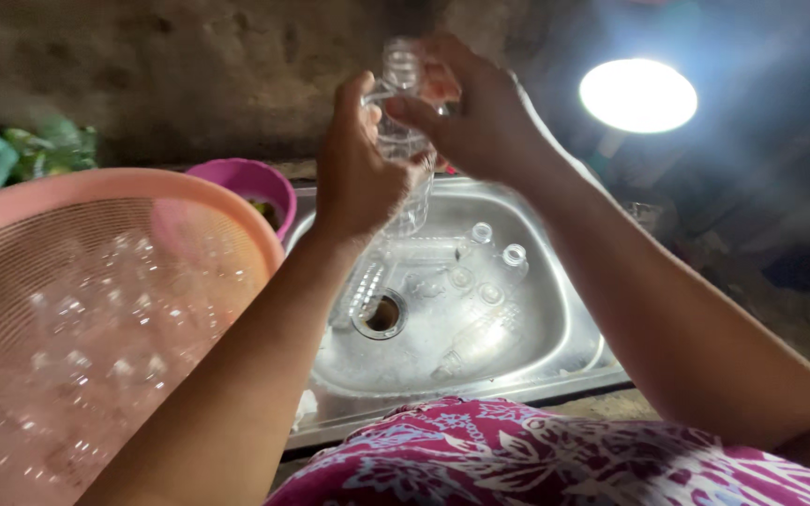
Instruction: The person washes clear plastic bottles in a sink, rinses them under running water, and places them into a pink colander. The person then uses a cloth to wipe the bottles and the sink area.
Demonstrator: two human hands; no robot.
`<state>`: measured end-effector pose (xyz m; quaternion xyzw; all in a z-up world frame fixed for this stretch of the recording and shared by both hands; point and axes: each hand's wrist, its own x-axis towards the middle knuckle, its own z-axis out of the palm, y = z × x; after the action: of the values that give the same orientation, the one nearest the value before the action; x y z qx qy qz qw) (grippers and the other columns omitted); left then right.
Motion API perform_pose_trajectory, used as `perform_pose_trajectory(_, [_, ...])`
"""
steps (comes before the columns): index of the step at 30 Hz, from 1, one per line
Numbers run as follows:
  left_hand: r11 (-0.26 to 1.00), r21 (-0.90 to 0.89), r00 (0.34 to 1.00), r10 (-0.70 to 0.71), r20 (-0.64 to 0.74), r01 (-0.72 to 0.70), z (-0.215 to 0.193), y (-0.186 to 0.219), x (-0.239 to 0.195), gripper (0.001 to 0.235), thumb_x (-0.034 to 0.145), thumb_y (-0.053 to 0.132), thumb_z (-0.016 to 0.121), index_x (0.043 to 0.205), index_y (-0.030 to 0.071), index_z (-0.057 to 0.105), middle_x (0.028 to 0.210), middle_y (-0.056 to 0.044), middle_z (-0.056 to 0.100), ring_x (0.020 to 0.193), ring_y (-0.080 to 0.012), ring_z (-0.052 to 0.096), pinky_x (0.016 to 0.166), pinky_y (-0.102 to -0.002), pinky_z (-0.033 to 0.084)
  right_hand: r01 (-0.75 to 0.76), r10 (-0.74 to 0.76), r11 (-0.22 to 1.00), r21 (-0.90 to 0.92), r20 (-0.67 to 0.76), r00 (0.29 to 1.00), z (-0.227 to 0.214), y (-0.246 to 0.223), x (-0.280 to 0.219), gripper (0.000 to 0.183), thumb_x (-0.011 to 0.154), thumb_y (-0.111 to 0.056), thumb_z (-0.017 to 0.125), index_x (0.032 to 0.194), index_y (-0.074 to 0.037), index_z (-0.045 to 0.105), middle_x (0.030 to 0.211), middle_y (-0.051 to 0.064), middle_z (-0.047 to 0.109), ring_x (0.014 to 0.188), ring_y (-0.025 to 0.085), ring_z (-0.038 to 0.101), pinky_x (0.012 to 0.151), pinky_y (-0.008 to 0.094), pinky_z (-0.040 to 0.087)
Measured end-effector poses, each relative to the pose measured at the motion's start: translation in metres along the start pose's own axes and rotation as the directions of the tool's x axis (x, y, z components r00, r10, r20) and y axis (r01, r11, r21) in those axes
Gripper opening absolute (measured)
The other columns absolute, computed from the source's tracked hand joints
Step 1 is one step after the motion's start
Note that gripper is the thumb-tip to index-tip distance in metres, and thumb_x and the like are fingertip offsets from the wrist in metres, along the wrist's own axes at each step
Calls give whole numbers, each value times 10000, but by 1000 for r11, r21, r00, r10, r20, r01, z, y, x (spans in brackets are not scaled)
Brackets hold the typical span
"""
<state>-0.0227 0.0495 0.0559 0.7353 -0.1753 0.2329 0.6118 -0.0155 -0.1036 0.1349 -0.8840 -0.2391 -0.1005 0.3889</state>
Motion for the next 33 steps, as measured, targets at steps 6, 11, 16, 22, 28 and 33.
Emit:
perform_pose_trajectory(6, [972, 224, 989, 102, -105, -76, -77, 49, -5, 962, 777, 118, 994, 1490, 8, 357, 1490, -265, 512, 1396, -365, 544, 1094, -412, 533, 394, -390, 918, 52, -77, 918, 20, -59, 22, 486, 968, -279, 799, 1333, -78, 549, 1228, 132, 707, 1150, 247, 682, 958, 420, 571])
perform_pose_trajectory(11, [963, 261, 988, 97, -121, -63, -138, 74, -28, 892, 769, 40, 926, 1467, 2, 372, 1441, -243, 547, 1325, -332, 629, 1029, -369, 544, 422, -418, 891, 167, -60, 906, 73, -97, 29, 506, 1019, -257, 802, 1414, -121, 517, 1293, 103, 722, 1206, 255, 704, 985, 407, 609])
perform_pose_trajectory(16, [929, 308, 966, -144, -216, 207, -174, 75, -66, 918, 727, 73, 908, 1478, 30, 380, 1463, -215, 494, 1260, -364, 639, 983, -392, 545, 373, -407, 873, 316, 47, 912, 125, -120, 17, 597, 965, -258, 735, 1472, -219, 424, 1430, 96, 553, 1219, 286, 672, 867, 388, 634])
perform_pose_trajectory(22, [912, 388, 971, -43, -234, 134, -198, 56, -110, 814, 718, 7, 886, 1400, 52, 445, 1373, -178, 607, 1332, -320, 586, 1094, -419, 485, 478, -516, 840, 257, 104, 851, 162, -124, 2, 550, 996, -199, 738, 1469, -184, 458, 1307, 115, 718, 1204, 258, 733, 980, 399, 609])
perform_pose_trajectory(28, [916, 396, 972, 39, -231, 57, -205, 41, -134, 804, 712, 32, 884, 1401, 61, 472, 1359, -154, 614, 1312, -298, 596, 1123, -407, 460, 439, -467, 881, 176, 178, 866, 188, -123, -7, 539, 927, -180, 762, 1394, -135, 496, 1185, 135, 707, 1105, 272, 704, 915, 427, 574])
perform_pose_trajectory(33, [881, 422, 964, -123, -235, 215, -205, 39, -142, 777, 689, 96, 891, 1362, 57, 506, 1311, -147, 612, 1260, -305, 595, 1066, -408, 463, 471, -506, 858, 206, 175, 845, 203, -118, -16, 511, 939, -178, 731, 1389, -105, 499, 1225, 153, 685, 1136, 282, 692, 901, 433, 584])
